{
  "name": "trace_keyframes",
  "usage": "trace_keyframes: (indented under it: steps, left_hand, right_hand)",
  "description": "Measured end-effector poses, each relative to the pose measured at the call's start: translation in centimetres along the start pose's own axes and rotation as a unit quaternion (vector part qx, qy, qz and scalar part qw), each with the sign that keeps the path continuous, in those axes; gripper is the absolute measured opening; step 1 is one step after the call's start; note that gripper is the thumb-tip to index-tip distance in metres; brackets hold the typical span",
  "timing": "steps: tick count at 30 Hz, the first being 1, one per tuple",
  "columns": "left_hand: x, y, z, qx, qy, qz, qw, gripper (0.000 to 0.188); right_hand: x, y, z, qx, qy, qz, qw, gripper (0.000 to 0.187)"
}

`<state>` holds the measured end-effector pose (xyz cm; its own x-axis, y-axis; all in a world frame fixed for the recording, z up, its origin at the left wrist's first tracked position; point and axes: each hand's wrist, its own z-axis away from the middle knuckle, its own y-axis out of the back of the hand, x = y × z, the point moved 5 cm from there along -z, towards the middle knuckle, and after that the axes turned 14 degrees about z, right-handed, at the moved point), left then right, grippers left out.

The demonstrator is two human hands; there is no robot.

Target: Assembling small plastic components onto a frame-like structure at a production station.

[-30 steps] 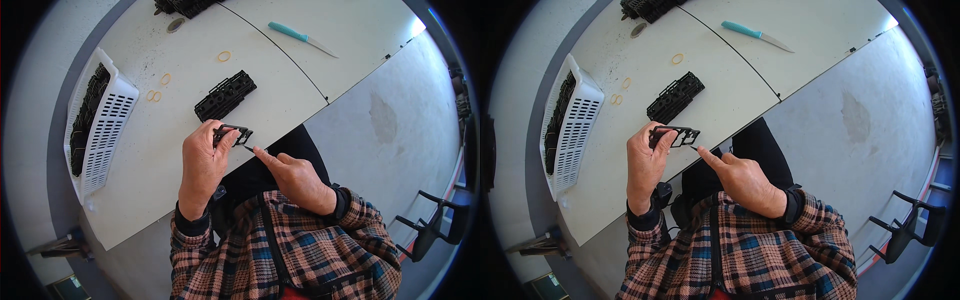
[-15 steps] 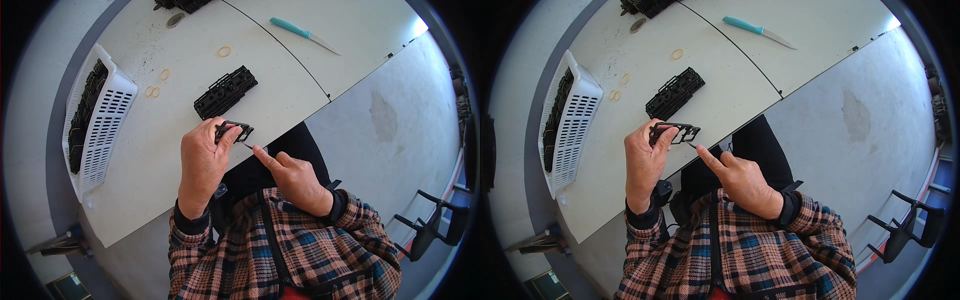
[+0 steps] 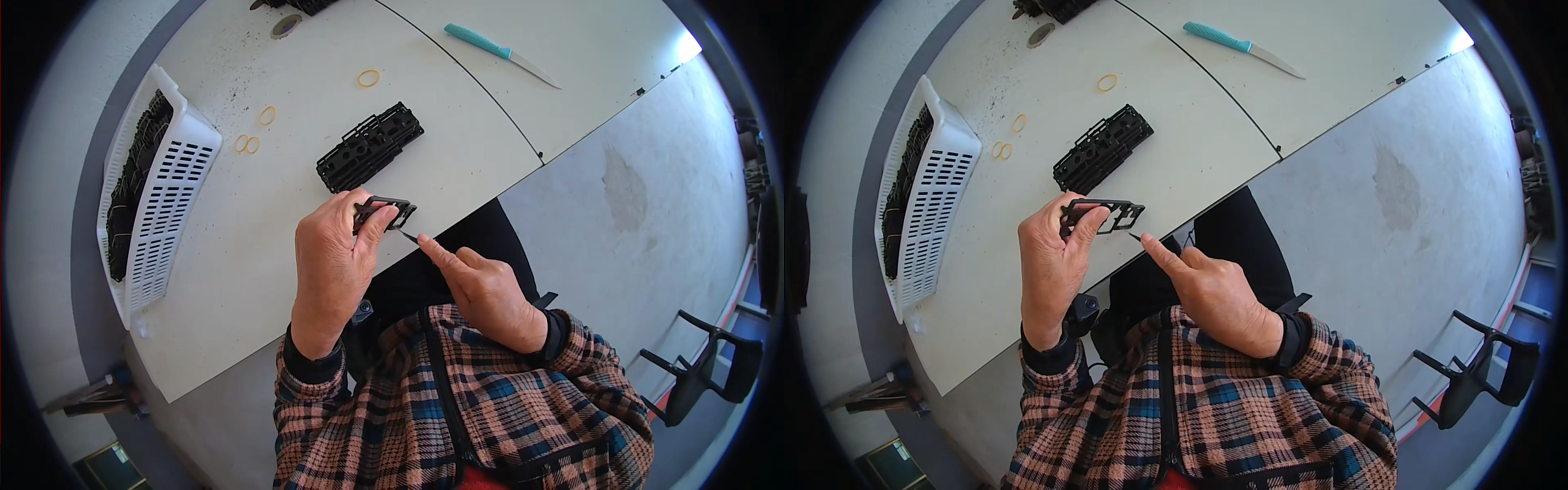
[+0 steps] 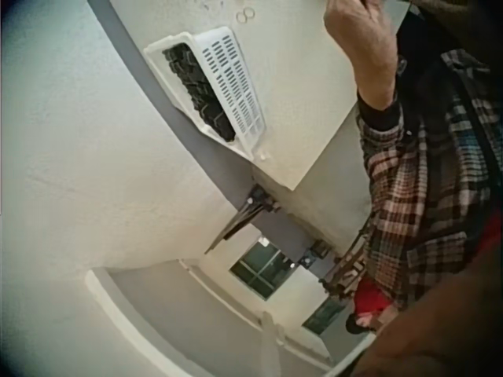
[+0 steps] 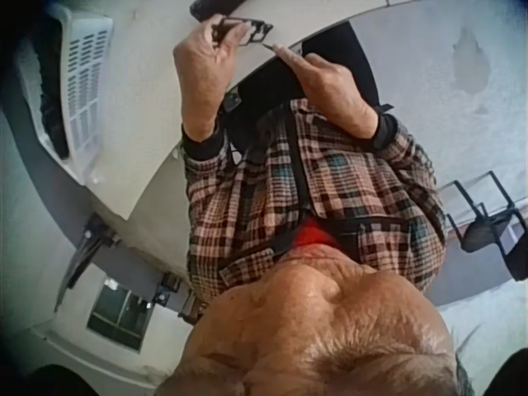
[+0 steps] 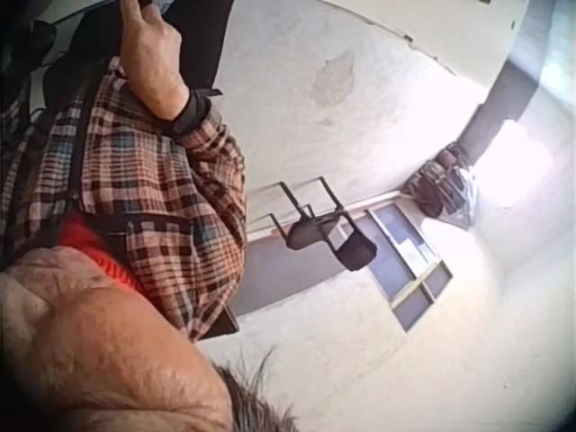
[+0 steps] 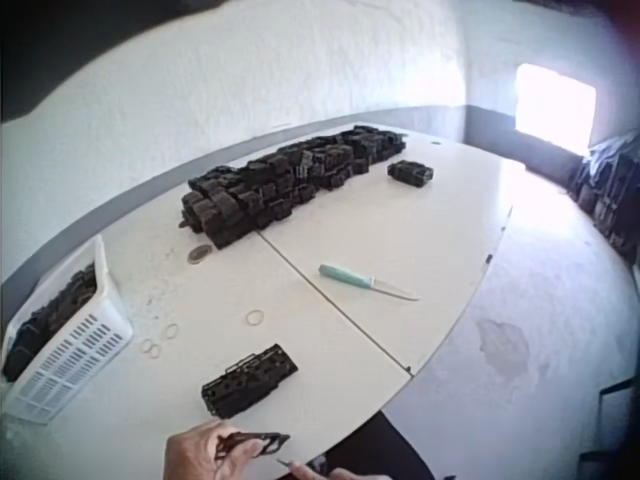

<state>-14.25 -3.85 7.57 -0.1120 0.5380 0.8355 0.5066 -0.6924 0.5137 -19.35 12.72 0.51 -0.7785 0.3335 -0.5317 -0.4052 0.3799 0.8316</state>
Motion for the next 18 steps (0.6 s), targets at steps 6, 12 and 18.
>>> trace_keyframes:
  steps: [6, 12, 18]
  left_hand:
    - [0.21, -0.13, -0.09, -0.004, -0.004, -0.006, 1.0, 0.021]
    - [0.45, -0.13, 0.0, -0.009, -0.009, -0.019, 1.0, 0.021]
    - [0.48, -0.24, 0.1, -0.013, -0.014, -0.022, 1.0, 0.021]
  right_hand:
    - [0.01, -0.28, -0.08, 0.002, 0.012, 0.032, 0.999, 0.059]
    - [-0.63, 0.08, -0.01, 0.009, 0.033, 0.094, 0.995, 0.066]
    - [-0.4, 0.42, -0.12, 0.011, 0.02, 0.079, 0.997, 0.066]
